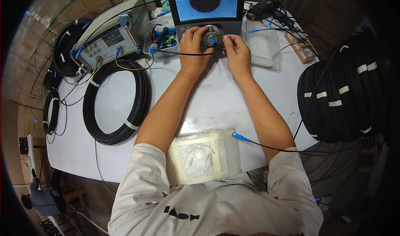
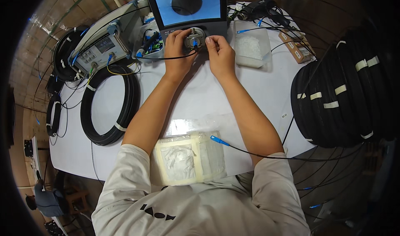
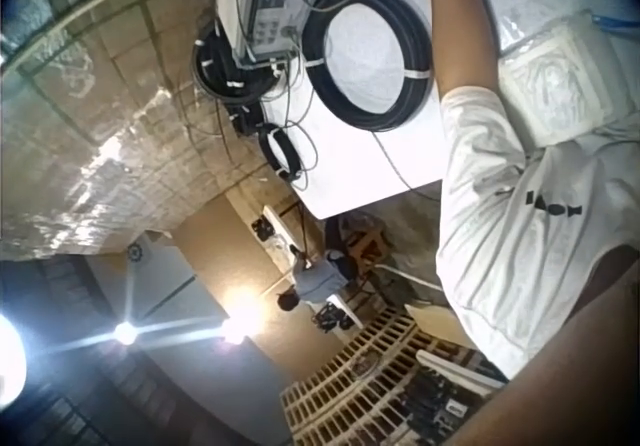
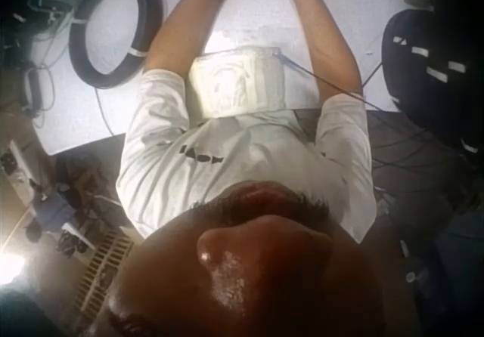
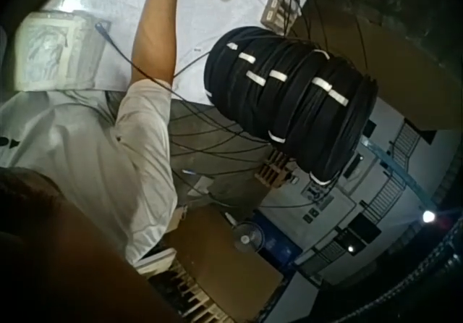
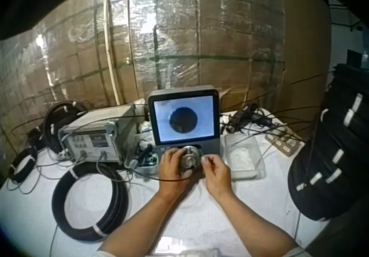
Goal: Inspecting and cleaning fiber optic cable connectors using a digital microscope and a specialized cleaning pen.
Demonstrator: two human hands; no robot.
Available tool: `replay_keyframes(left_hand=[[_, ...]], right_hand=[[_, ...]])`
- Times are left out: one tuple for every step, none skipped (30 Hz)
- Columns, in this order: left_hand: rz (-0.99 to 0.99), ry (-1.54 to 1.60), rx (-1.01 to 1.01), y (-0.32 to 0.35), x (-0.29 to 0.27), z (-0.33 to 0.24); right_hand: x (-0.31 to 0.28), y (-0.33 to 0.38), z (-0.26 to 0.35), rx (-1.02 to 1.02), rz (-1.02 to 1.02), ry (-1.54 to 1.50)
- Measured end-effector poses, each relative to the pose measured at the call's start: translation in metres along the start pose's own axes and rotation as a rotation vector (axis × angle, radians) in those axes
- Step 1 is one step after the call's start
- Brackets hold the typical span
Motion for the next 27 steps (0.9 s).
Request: replay_keyframes(left_hand=[[-0.001, 0.003, -0.002, 0.000, 0.000, 0.000], [0.000, 0.004, -0.002, 0.000, 0.000, 0.000], [-0.004, 0.003, -0.002, 0.000, 0.001, 0.000], [-0.008, 0.003, -0.003, 0.000, 0.001, 0.000], [-0.008, 0.003, -0.003, 0.000, 0.001, 0.000], [-0.009, 0.003, -0.002, 0.000, 0.001, 0.000], [-0.010, 0.003, -0.001, 0.000, 0.001, 0.000], [-0.009, 0.004, 0.000, 0.000, 0.002, 0.000], [-0.015, 0.003, 0.002, 0.000, 0.002, 0.000], [-0.021, 0.002, 0.005, 0.000, 0.002, -0.001], [-0.020, 0.003, 0.006, 0.000, 0.002, -0.001], [-0.017, 0.013, 0.001, 0.000, 0.002, 0.000], [-0.015, 0.024, -0.005, 0.000, 0.002, 0.000], [-0.017, 0.022, -0.004, 0.000, 0.001, 0.000], [-0.020, 0.011, -0.003, 0.000, 0.002, -0.001], [-0.023, -0.001, -0.001, 0.000, 0.002, -0.001], [-0.022, -0.001, 0.000, 0.000, 0.002, -0.001], [-0.027, 0.004, -0.001, 0.000, 0.002, -0.001], [-0.033, 0.008, -0.001, 0.000, 0.001, -0.001], [-0.033, 0.010, 0.000, 0.000, 0.002, -0.001], [-0.038, 0.005, 0.000, 0.000, 0.002, -0.002], [-0.044, 0.000, -0.001, 0.000, 0.002, -0.002], [-0.045, 0.000, 0.000, 0.000, 0.002, -0.002], [-0.043, 0.010, -0.006, 0.000, 0.003, -0.002], [-0.041, 0.020, -0.012, 0.000, 0.003, -0.001], [-0.041, 0.019, -0.012, 0.000, 0.003, -0.001], [-0.047, 0.016, -0.011, 0.000, 0.003, 0.000]], right_hand=[[0.000, 0.000, -0.001, 0.013, 0.003, -0.008], [0.000, 0.000, -0.002, 0.025, 0.007, -0.015], [0.000, -0.001, -0.002, 0.025, 0.007, -0.014], [0.000, -0.001, -0.002, 0.039, 0.012, -0.024], [0.000, -0.001, -0.003, 0.054, 0.017, -0.034], [0.001, -0.001, -0.003, 0.054, 0.017, -0.034], [0.004, -0.001, -0.002, 0.029, -0.011, -0.102], [0.005, -0.001, 0.000, 0.003, -0.039, -0.171], [0.006, -0.003, 0.000, 0.002, -0.040, -0.171], [0.008, -0.007, 0.001, -0.032, 0.021, -0.145], [0.010, -0.008, 0.002, -0.067, 0.081, -0.119], [0.010, -0.009, 0.001, -0.067, 0.079, -0.118], [0.011, -0.008, 0.000, -0.037, 0.086, -0.165], [0.012, -0.009, 0.000, -0.009, 0.094, -0.215], [0.012, -0.009, 0.000, -0.010, 0.095, -0.217], [0.012, -0.009, 0.000, -0.010, 0.091, -0.242], [0.012, -0.008, 0.001, -0.008, 0.086, -0.266], [0.012, -0.008, 0.002, -0.007, 0.084, -0.265], [0.012, -0.008, 0.003, -0.003, 0.091, -0.250], [0.012, -0.008, 0.002, 0.000, 0.098, -0.234], [0.011, -0.009, 0.001, -0.001, 0.097, -0.233], [0.010, -0.009, 0.001, 0.000, 0.103, -0.235], [0.010, -0.009, 0.001, 0.000, 0.110, -0.238], [0.010, -0.010, 0.001, -0.001, 0.110, -0.238], [0.010, -0.010, 0.002, -0.024, 0.106, -0.223], [0.010, -0.011, 0.004, -0.047, 0.102, -0.209], [0.010, -0.011, 0.004, -0.047, 0.102, -0.210]])
Point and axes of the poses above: each hand's wrist, its own y-axis away from the middle knuckle, its own x-axis out of the palm, z = x × y, the point moved 3 cm from there along -y, towards the middle knuckle, and after that the axes turned 12 degrees about -x, right-handed, at the moved point
